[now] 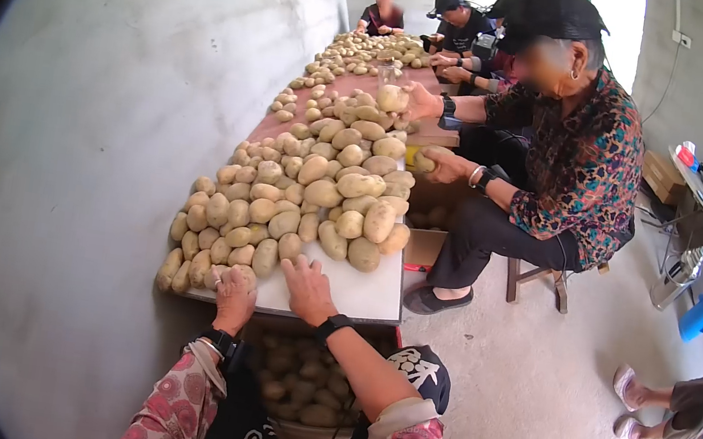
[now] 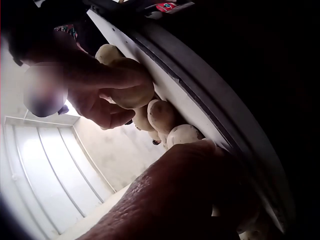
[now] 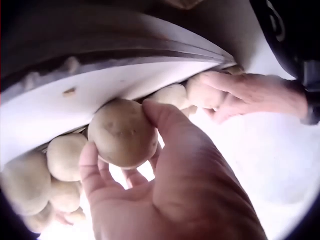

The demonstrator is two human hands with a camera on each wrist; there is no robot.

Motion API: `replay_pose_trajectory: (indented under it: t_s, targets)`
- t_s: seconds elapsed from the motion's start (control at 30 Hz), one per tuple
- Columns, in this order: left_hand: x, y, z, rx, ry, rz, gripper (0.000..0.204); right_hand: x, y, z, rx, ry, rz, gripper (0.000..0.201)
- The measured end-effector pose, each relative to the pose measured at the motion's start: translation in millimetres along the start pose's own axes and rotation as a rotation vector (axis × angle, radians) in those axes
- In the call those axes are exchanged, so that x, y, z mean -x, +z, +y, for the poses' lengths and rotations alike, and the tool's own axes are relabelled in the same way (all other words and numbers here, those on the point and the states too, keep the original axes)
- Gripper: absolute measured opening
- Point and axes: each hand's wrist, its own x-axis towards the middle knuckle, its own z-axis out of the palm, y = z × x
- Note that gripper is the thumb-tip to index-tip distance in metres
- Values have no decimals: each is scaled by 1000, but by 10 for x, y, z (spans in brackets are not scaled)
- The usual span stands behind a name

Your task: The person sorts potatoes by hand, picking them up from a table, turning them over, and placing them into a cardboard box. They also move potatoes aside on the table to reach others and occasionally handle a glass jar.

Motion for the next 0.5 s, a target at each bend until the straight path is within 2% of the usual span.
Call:
replay_pose_trajectory:
  t_s: [0.07, 0.13, 0.17, 0.27, 0.3, 0.43, 0.5]
  targets:
    - [51, -1, 32, -24, 28, 117, 68, 123, -148, 6, -89, 32, -8, 38]
    - [49, 58, 40, 1, -4, 115, 67, 233, -225, 115, -307, 163, -98, 31]
    - [57, 64, 55, 2, -14, 123, 67, 255, -294, 178, -293, 214, -150, 31]
    - [139, 71, 29, -13, -11, 151, 66, 374, -449, 302, -168, 325, -142, 31]
    - [122, 87, 28, -22, 8, 182, 67, 471, -485, 365, -148, 248, -60, 30]
    - [107, 100, 41, -61, 13, 192, 65, 521, -400, 492, -226, 300, -34, 31]
    - [118, 131, -2, -113, -1, 158, 62, 626, -335, 348, -175, 103, 92, 39]
